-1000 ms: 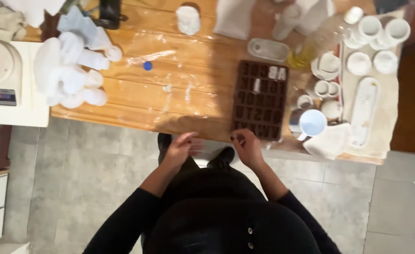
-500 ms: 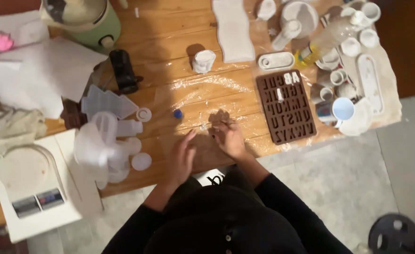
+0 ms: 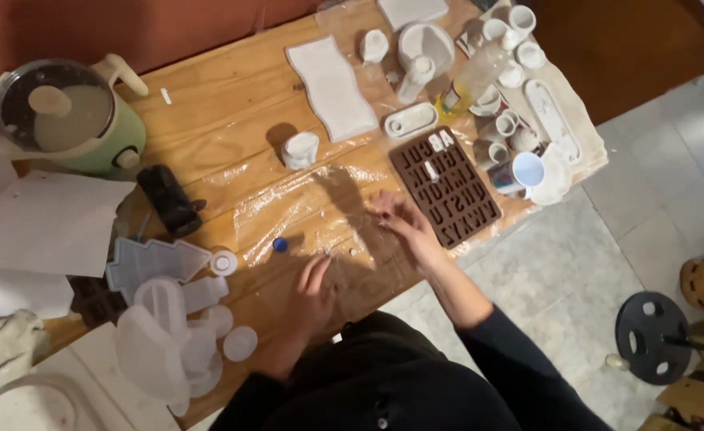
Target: Demolding and cleaning plaster or wax objects from silicone molds.
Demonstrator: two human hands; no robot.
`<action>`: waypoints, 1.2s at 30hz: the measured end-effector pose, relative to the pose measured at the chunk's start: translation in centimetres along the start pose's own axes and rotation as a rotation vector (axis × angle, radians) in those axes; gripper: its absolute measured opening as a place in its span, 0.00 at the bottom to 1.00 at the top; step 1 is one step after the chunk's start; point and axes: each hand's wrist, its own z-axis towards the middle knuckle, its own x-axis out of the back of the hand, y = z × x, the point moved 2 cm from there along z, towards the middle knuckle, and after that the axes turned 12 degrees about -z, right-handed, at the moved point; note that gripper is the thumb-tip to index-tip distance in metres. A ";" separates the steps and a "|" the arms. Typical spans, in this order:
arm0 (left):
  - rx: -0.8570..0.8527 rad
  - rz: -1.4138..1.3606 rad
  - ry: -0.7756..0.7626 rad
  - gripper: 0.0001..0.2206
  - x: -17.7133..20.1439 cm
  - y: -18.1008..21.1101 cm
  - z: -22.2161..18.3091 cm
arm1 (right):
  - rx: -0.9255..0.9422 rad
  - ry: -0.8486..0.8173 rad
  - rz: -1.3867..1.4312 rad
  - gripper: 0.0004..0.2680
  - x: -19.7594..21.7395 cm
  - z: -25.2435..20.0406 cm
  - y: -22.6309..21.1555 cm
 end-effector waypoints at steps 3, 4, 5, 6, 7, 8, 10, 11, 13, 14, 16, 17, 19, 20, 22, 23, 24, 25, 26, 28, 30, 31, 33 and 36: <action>0.634 -0.043 -0.103 0.11 -1.9 -7.4 -7.1 | 0.015 0.194 -0.220 0.21 6.1 12.5 8.9; 0.623 -0.038 -0.098 0.11 -1.1 -6.4 -6.2 | 0.028 0.192 -0.218 0.21 6.4 16.9 9.4; 0.515 -0.071 -0.031 0.11 -0.5 -4.8 -6.3 | 0.106 0.267 -0.532 0.28 6.5 20.6 10.2; 0.406 -0.102 0.034 0.11 0.2 -3.3 -6.4 | 0.189 0.339 -0.845 0.35 6.5 24.3 11.1; 0.411 -0.098 0.048 0.11 0.1 -3.2 -6.5 | 0.191 0.324 -0.844 0.35 5.4 26.8 10.1; 0.462 -0.204 0.081 0.12 -0.1 -3.2 -6.7 | 0.172 0.389 -1.116 0.43 4.3 29.3 8.9; 0.517 -0.306 0.122 0.14 -0.6 -3.9 -7.9 | 0.153 0.442 -1.384 0.50 0.6 31.6 4.7; 0.507 -0.346 0.195 0.15 -0.9 -4.8 -8.6 | -0.074 0.415 -1.483 0.53 -1.7 31.9 1.7; 0.504 -0.383 0.277 0.17 -1.4 -6.2 -10.1 | -0.306 0.370 -1.575 0.56 -3.4 33.4 -0.7; 0.543 -0.287 0.291 0.17 -1.5 -6.7 -10.8 | -0.389 0.352 -1.621 0.58 -2.9 34.8 0.2; 0.589 -0.189 0.297 0.17 -1.8 -8.0 -12.7 | -0.483 0.333 -1.664 0.59 -2.0 36.5 1.8; 0.570 -0.289 0.309 0.18 -2.2 -9.0 -13.5 | -0.533 0.303 -1.646 0.60 -1.6 37.2 2.4; 0.552 -0.389 0.318 0.19 -2.6 -10.3 -14.5 | -0.588 0.274 -1.625 0.60 -1.7 37.8 2.4; 0.589 -0.450 0.350 0.19 -2.7 -10.7 -14.8 | -0.601 0.277 -1.609 0.59 -2.1 37.6 1.9; 0.634 -0.511 0.386 0.18 -2.4 -10.2 -15.0 | -0.619 0.272 -1.594 0.59 -2.6 37.3 1.6; 0.635 -0.389 0.387 0.18 -2.0 -9.5 -14.7 | -0.588 0.324 -1.549 0.58 -2.6 37.3 1.6; 0.636 -0.267 0.387 0.18 -1.6 -8.8 -14.3 | -0.558 0.375 -1.503 0.58 -2.6 37.3 1.5; 0.634 -0.266 0.388 0.18 -1.4 -8.5 -13.9 | -0.556 0.375 -1.502 0.58 -2.7 37.2 1.2; 0.656 -0.274 0.375 0.17 -1.2 -8.3 -13.6 | -0.536 0.376 -1.504 0.57 -2.8 37.1 0.9; 0.685 -0.281 0.360 0.17 -1.1 -7.6 -13.5 | -0.522 0.373 -1.504 0.56 -2.9 36.6 0.6; 0.674 -0.255 0.386 0.16 -1.0 -7.1 -13.3 | -0.543 0.361 -1.528 0.56 -2.8 36.5 0.3; 0.671 -0.253 0.382 0.16 -0.9 -7.3 -13.3 | -0.543 0.365 -1.525 0.56 -2.8 36.5 0.2; 0.654 -0.333 0.330 0.16 -0.9 -7.4 -13.6 | -0.551 0.357 -1.512 0.56 -2.8 36.2 0.0; 0.622 -0.279 0.348 0.15 -0.6 -7.0 -13.7 | -0.560 0.336 -1.462 0.56 -2.6 36.3 -0.4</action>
